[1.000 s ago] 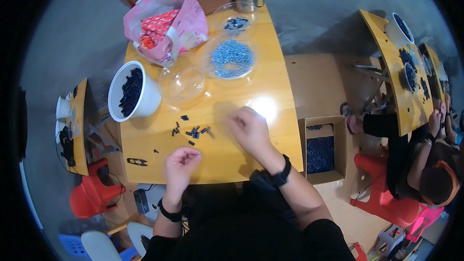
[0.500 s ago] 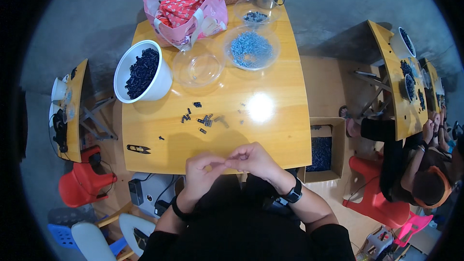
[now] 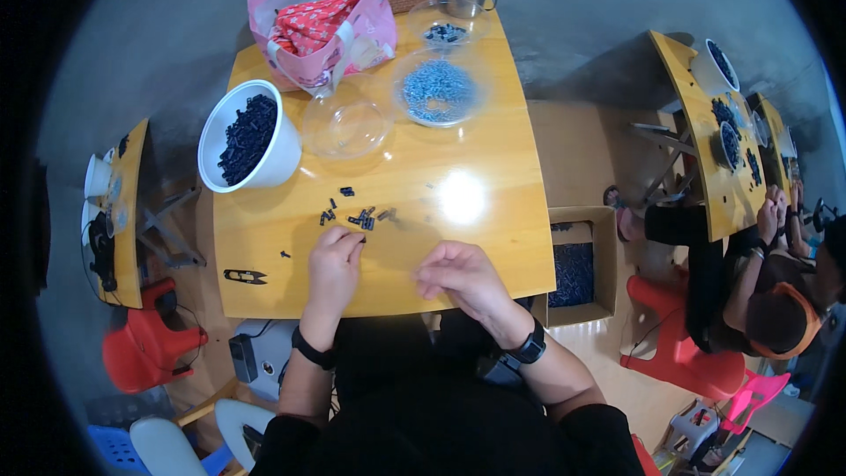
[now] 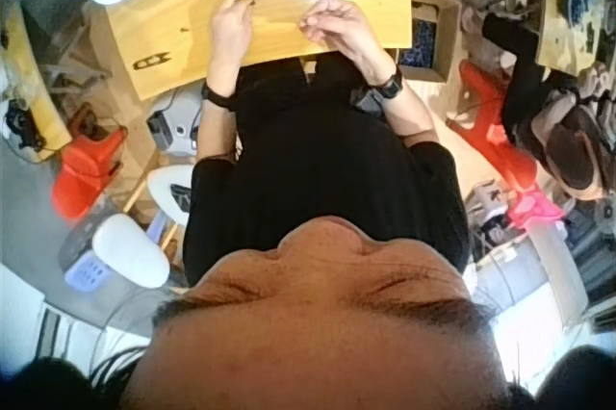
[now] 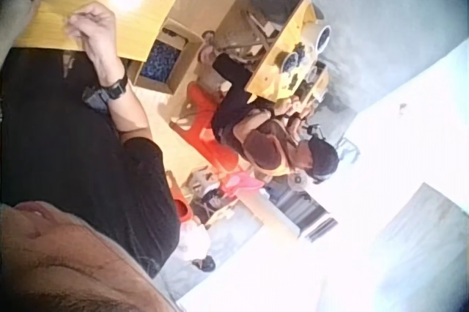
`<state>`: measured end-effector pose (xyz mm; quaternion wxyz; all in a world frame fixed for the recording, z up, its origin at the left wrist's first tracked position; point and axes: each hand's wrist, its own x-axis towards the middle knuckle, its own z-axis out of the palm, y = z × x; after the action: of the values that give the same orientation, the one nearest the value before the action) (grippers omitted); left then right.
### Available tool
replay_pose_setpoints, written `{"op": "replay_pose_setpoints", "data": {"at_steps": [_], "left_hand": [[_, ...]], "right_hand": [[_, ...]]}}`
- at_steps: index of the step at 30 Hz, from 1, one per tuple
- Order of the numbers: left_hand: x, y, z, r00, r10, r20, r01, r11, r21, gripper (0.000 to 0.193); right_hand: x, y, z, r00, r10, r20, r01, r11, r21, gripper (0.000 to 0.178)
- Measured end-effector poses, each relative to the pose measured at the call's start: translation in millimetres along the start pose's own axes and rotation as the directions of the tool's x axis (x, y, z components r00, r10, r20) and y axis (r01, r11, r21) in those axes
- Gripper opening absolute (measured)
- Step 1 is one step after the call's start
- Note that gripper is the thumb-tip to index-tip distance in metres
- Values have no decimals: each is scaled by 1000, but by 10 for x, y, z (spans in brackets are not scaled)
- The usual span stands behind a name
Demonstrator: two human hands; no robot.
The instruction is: The person assembles small components by hand, picking up a black plastic piece and a small metal pin, joining them together, and placing the finished unit on the table. This process is repeated multiple times, with the person occasionally moving loose pieces around the table to reach others.
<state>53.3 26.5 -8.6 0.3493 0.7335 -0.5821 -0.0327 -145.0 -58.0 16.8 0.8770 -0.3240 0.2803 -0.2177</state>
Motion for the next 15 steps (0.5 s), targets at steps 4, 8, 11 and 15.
{"op": "replay_pose_setpoints", "data": {"at_steps": [4,8,11,15], "left_hand": [[-51,70,-75,967,-190,171,226,948,-224,13],[-124,340,-216,808,-297,509,577,228,-784,12],[-120,532,-289,780,-184,599,590,-105,-801,15],[-125,719,-297,805,-154,572,539,-210,-815,18]], "right_hand": [[-42,-16,-86,998,-58,21,58,998,24,5],[-126,-32,-90,975,-202,87,208,977,-56,6],[-239,-135,27,978,-179,108,190,976,-101,6],[-377,-277,156,981,-136,136,157,974,-163,6]]}}
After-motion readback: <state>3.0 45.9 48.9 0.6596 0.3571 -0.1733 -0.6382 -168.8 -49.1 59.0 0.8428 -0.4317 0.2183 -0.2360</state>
